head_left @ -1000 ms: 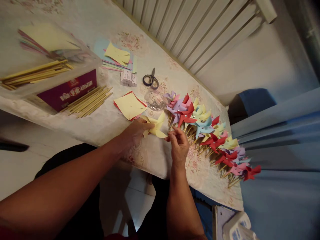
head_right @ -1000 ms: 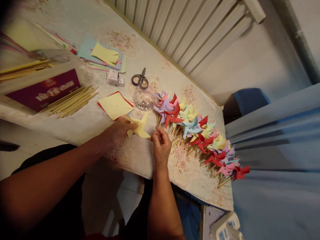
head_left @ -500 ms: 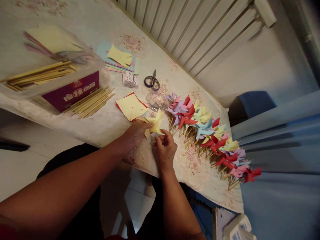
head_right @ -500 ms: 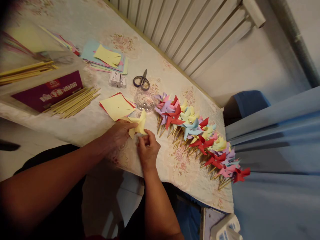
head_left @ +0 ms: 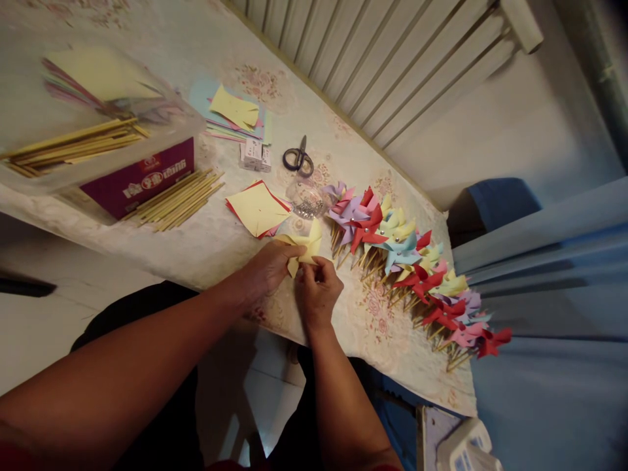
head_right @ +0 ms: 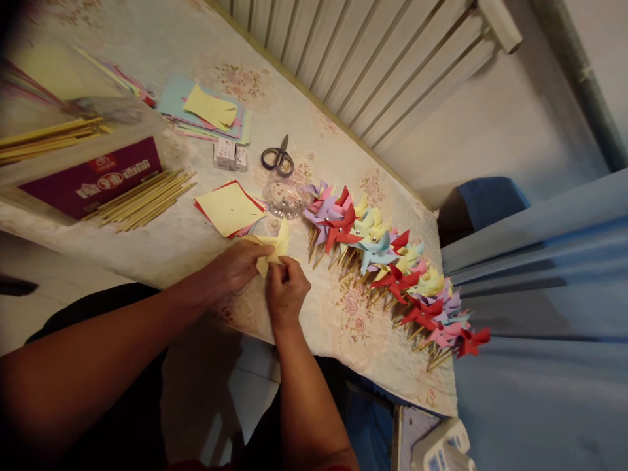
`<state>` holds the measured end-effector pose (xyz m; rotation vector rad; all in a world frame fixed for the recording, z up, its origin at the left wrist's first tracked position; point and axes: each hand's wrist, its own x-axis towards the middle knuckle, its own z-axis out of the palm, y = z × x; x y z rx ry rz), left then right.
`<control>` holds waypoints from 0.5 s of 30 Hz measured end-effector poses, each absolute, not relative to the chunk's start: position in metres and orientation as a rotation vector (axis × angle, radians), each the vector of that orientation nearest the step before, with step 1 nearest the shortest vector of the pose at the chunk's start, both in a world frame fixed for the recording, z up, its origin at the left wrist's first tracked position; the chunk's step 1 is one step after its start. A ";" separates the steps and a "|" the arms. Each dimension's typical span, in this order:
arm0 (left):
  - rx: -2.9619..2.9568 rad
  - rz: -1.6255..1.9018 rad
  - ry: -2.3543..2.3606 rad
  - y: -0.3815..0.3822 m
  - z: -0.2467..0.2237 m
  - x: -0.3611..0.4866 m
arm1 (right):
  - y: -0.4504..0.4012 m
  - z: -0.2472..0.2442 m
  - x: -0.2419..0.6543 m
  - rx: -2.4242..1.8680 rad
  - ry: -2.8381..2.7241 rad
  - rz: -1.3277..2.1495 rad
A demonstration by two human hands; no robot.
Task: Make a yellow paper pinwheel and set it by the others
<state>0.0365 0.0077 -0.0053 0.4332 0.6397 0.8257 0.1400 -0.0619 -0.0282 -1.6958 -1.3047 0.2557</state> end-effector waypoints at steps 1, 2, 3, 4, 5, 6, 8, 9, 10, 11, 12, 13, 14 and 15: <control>0.433 0.835 0.637 0.008 -0.006 0.037 | -0.062 -0.028 0.140 -1.694 -1.292 0.262; 0.432 0.840 0.634 0.008 -0.007 0.037 | -0.061 -0.029 0.139 -1.693 -1.282 0.266; 0.433 0.842 0.629 0.008 -0.008 0.037 | -0.061 -0.029 0.139 -1.693 -1.275 0.269; 0.435 0.841 0.622 0.008 -0.009 0.037 | -0.061 -0.030 0.139 -1.694 -1.270 0.276; 0.439 0.838 0.615 0.008 -0.010 0.037 | -0.061 -0.031 0.139 -1.695 -1.266 0.285; 0.442 0.833 0.607 0.008 -0.011 0.037 | -0.061 -0.031 0.139 -1.697 -1.263 0.295; 0.446 0.835 0.593 0.008 -0.012 0.037 | -0.061 -0.033 0.139 -1.689 -1.261 0.311; 0.447 0.840 0.590 0.008 -0.013 0.037 | -0.061 -0.033 0.139 -1.680 -1.263 0.315; 0.448 0.845 0.590 0.008 -0.014 0.037 | -0.062 -0.034 0.139 -1.671 -1.265 0.314; 0.449 0.852 0.596 0.008 -0.016 0.037 | -0.062 -0.034 0.139 -1.663 -1.268 0.311; 0.452 0.857 0.604 0.008 -0.017 0.037 | -0.063 -0.034 0.139 -1.659 -1.269 0.305; 0.456 0.860 0.611 0.009 -0.019 0.037 | -0.064 -0.034 0.139 -1.660 -1.266 0.296; 0.461 0.865 0.617 0.009 -0.020 0.037 | -0.065 -0.032 0.139 -1.664 -1.257 0.287; 0.470 0.870 0.619 0.009 -0.022 0.038 | -0.066 -0.031 0.139 -1.668 -1.240 0.283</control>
